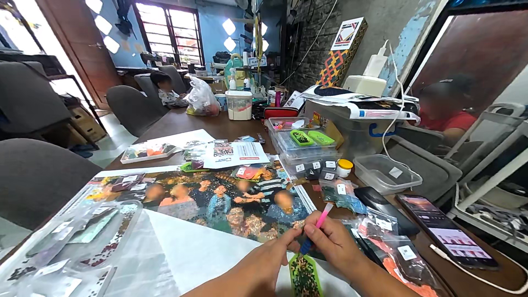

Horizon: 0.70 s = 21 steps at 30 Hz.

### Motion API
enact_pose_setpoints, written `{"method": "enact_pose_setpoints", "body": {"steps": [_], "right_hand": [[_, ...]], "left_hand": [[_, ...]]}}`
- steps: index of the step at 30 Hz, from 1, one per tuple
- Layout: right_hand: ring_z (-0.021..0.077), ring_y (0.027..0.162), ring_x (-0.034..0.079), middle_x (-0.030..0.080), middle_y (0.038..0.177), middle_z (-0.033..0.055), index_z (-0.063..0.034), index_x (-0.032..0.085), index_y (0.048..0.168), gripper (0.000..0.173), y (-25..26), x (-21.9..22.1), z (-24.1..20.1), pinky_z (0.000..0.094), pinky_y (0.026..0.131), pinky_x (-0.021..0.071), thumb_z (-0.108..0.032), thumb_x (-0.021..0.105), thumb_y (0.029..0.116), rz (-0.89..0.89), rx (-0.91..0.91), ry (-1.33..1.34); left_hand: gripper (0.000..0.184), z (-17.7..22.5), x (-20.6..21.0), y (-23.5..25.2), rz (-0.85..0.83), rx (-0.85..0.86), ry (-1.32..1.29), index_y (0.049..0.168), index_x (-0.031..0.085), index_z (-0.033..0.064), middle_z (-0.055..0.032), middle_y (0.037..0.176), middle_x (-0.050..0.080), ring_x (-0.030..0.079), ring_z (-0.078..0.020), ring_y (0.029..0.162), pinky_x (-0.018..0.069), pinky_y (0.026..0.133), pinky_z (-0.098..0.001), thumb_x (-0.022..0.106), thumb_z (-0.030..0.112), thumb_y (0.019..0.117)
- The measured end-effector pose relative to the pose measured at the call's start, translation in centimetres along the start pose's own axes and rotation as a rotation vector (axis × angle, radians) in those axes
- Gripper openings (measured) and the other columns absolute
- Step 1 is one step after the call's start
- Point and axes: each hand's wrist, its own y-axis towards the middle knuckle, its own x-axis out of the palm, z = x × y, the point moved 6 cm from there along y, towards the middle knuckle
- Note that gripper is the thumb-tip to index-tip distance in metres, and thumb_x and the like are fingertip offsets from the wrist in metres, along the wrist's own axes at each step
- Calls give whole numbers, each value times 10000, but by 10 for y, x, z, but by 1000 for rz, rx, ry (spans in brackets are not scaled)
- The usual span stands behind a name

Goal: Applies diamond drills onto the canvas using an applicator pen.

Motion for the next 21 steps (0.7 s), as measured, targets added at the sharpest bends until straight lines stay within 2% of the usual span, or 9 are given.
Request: {"method": "enact_pose_setpoints", "body": {"steps": [5, 10, 14, 18, 21], "right_hand": [[-64, 643, 524, 584, 744, -74, -80, 582, 945, 311, 1, -5, 0, 118, 587, 434, -304, 427, 1094, -7, 37, 26], [-56, 645, 526, 590, 751, -88, -102, 578, 911, 293, 2, -25, 2, 131, 580, 435, -278, 410, 1074, 104, 75, 24], [-61, 599, 465, 540, 711, -104, -122, 575, 863, 266, 2, -35, 7, 125, 541, 382, -217, 402, 1040, 146, 119, -34], [-58, 583, 450, 508, 675, -90, -97, 580, 850, 272, 3, -35, 8, 128, 541, 374, -195, 407, 1035, 120, 116, -131], [-50, 581, 463, 513, 672, -75, -87, 592, 851, 276, 3, -35, 9, 135, 544, 391, -198, 414, 1031, 127, 119, -195]], "left_hand": [[1205, 0, 0, 0, -16, 3, -2, 1556, 243, -70, -202, 1274, 624, 618, -246, 961, 521, 849, -388, 944, 271, 637], [1189, 2, 0, -1, -3, 40, 29, 1544, 253, -85, -228, 1273, 628, 631, -289, 975, 525, 860, -426, 940, 289, 649], [1173, 0, 0, -3, -5, 58, 20, 1538, 256, -88, -236, 1273, 624, 623, -285, 976, 516, 861, -423, 932, 287, 656], [1165, 1, -1, -3, -32, 30, 3, 1546, 243, -82, -235, 1295, 614, 624, -301, 1018, 514, 894, -447, 923, 275, 671], [1170, -1, 0, -3, -13, 22, -4, 1539, 273, -72, -227, 1280, 628, 635, -302, 1000, 523, 873, -455, 938, 277, 642]]}}
